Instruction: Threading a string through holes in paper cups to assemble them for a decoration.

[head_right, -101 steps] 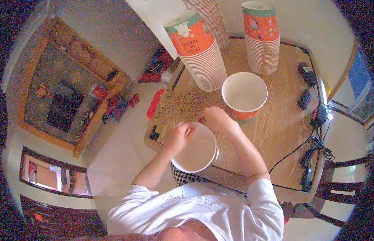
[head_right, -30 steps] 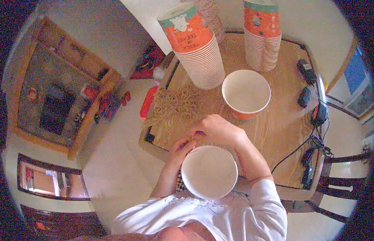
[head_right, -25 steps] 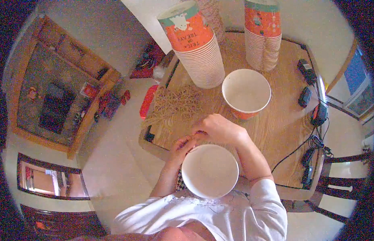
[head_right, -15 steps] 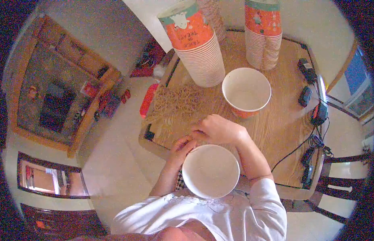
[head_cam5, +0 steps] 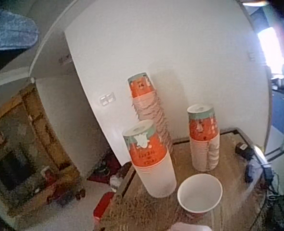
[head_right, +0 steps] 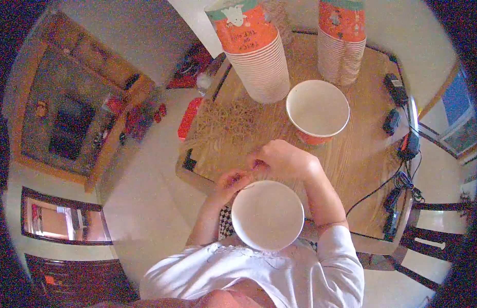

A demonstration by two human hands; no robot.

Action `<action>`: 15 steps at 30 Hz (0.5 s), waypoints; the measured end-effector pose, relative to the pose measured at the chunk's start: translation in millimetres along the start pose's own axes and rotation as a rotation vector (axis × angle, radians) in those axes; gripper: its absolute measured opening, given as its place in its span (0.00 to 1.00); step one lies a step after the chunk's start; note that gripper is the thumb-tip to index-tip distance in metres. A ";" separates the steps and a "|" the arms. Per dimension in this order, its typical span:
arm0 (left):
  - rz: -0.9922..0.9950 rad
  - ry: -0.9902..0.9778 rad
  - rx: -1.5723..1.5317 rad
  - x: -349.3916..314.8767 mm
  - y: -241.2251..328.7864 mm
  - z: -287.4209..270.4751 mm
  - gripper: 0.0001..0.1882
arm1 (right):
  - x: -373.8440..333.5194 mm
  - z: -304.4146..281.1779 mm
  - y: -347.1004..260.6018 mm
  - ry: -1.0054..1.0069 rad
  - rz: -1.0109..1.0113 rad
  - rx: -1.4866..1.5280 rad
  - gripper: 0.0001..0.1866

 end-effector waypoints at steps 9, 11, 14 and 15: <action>0.093 -0.262 0.269 0.6 14.5 -36.4 0.05 | 3.0 1.2 10.6 0.027 0.006 -0.081 0.05; 0.096 -0.167 0.281 3.6 13.0 -28.3 0.04 | 3.2 0.2 6.7 0.043 0.065 -0.143 0.05; 0.179 -0.111 0.356 10.1 14.9 -19.2 0.04 | 3.9 1.1 7.5 0.065 0.056 -0.154 0.05; 0.260 -0.150 0.419 11.8 16.0 -17.0 0.05 | 4.8 3.1 9.7 0.065 0.056 -0.155 0.05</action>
Point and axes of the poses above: each hand's wrist, its own x-axis towards the middle knuckle, its own z-axis out of the palm, y = z × x, the point moved 1 cm from there along x, towards the middle knuckle, and after that the axes turned 9 degrees about z, right-handed, at the moved point
